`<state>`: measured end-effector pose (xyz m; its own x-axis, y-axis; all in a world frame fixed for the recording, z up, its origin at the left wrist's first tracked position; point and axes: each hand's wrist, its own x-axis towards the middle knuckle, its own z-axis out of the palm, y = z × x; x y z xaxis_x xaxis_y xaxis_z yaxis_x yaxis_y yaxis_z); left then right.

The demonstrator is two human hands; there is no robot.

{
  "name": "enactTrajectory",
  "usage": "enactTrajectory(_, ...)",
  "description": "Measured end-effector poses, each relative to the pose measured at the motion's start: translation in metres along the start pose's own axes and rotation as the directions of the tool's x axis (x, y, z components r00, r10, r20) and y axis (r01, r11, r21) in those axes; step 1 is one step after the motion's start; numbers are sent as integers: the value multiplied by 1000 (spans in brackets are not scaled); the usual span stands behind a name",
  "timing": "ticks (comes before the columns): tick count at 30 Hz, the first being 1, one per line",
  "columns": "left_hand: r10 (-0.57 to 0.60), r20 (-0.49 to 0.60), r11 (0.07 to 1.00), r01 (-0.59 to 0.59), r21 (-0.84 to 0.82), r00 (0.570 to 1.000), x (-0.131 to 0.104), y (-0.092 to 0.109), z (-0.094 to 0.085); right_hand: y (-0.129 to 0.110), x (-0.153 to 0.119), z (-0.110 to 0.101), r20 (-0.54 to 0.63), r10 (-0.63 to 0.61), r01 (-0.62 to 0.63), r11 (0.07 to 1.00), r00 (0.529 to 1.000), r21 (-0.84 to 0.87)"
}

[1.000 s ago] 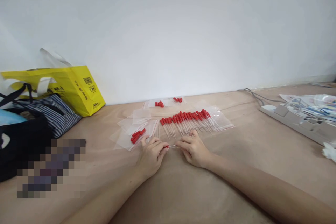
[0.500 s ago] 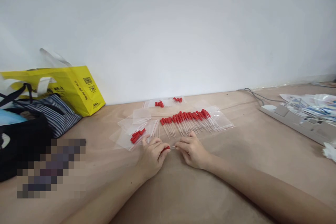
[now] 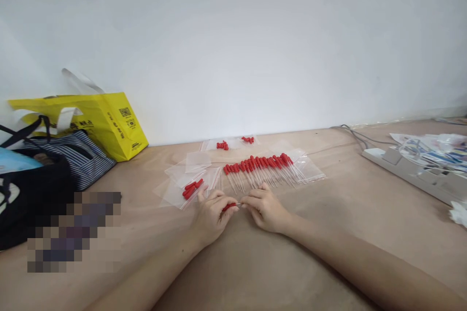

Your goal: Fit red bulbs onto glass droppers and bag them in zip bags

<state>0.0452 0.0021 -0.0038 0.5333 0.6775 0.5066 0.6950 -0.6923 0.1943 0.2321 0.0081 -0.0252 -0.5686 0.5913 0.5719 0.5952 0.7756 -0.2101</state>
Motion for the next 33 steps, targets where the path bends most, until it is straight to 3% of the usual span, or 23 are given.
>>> enactTrajectory(8,5,-59,1000,-5,2,998,2,-2,1,0,0,0,-13,63,-62,995,998,74)
enactTrajectory(14,27,13,999,-26,-43,1000,-1,-3,3,2,-1,1,24,6,-8,995,1000,98)
enactTrajectory(21,98,74,995,-96,-33,992,-2,-7,-6,5,0,-13,174,-46,31,996,984,87)
enactTrajectory(25,93,60,993,-97,69,994,0,-15,-11,9,-1,-19,147,27,-28,1000,989,-1)
enactTrajectory(27,30,-27,987,-25,157,999,2,-26,-15,13,3,-17,69,169,-169,986,983,-6)
enactTrajectory(29,-90,-175,965,129,229,980,3,-41,-18,18,12,-13,-11,349,-349,937,937,12)
enactTrajectory(31,-236,-316,914,320,251,919,3,-59,-22,21,26,-7,-76,490,-493,870,869,-28)
enactTrajectory(33,-366,-389,848,475,235,846,2,-77,-27,22,41,0,-115,571,-582,805,813,-121)
